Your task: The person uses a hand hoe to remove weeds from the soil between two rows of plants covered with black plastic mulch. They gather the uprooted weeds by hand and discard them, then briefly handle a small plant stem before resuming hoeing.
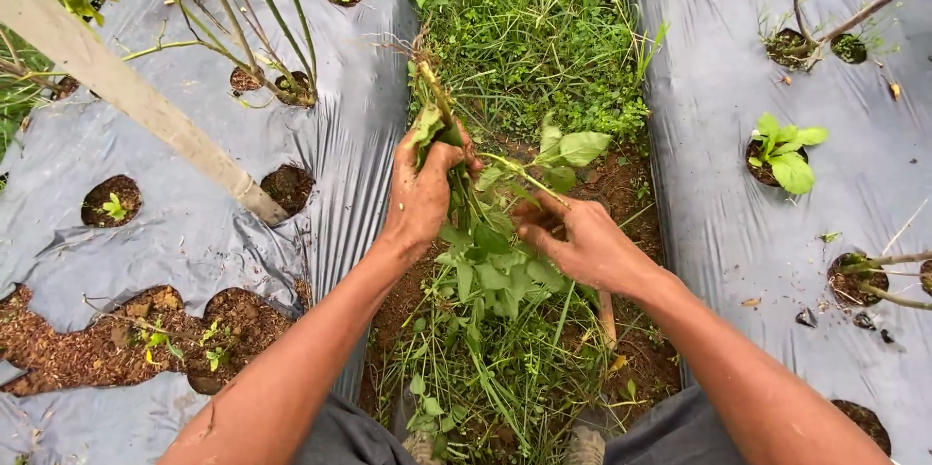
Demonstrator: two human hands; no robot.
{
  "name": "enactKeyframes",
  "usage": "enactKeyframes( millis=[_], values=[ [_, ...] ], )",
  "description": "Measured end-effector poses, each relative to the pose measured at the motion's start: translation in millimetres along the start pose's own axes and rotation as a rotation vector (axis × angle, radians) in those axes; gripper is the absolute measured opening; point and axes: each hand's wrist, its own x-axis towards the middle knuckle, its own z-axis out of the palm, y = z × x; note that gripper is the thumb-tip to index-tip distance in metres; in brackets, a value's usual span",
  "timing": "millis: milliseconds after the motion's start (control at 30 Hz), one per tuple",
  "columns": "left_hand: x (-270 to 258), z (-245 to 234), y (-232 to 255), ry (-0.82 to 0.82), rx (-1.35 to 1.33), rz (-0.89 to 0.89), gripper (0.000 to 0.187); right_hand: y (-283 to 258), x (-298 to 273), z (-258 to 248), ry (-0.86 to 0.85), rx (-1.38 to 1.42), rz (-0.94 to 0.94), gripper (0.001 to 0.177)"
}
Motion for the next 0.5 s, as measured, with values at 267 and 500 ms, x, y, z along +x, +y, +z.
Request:
enactKeyframes(
  millis=[267,500],
  values=[
    [3,4,-6,-0.022,0.245,-0.012,0.021,-12,4,-13,0.411,-0.084,-0.309,0.056],
    [5,3,-40,-0.047,0.381,-0.028,0.053,64,34,10,0.272,-0.019,-0.311,0.021]
  ],
)
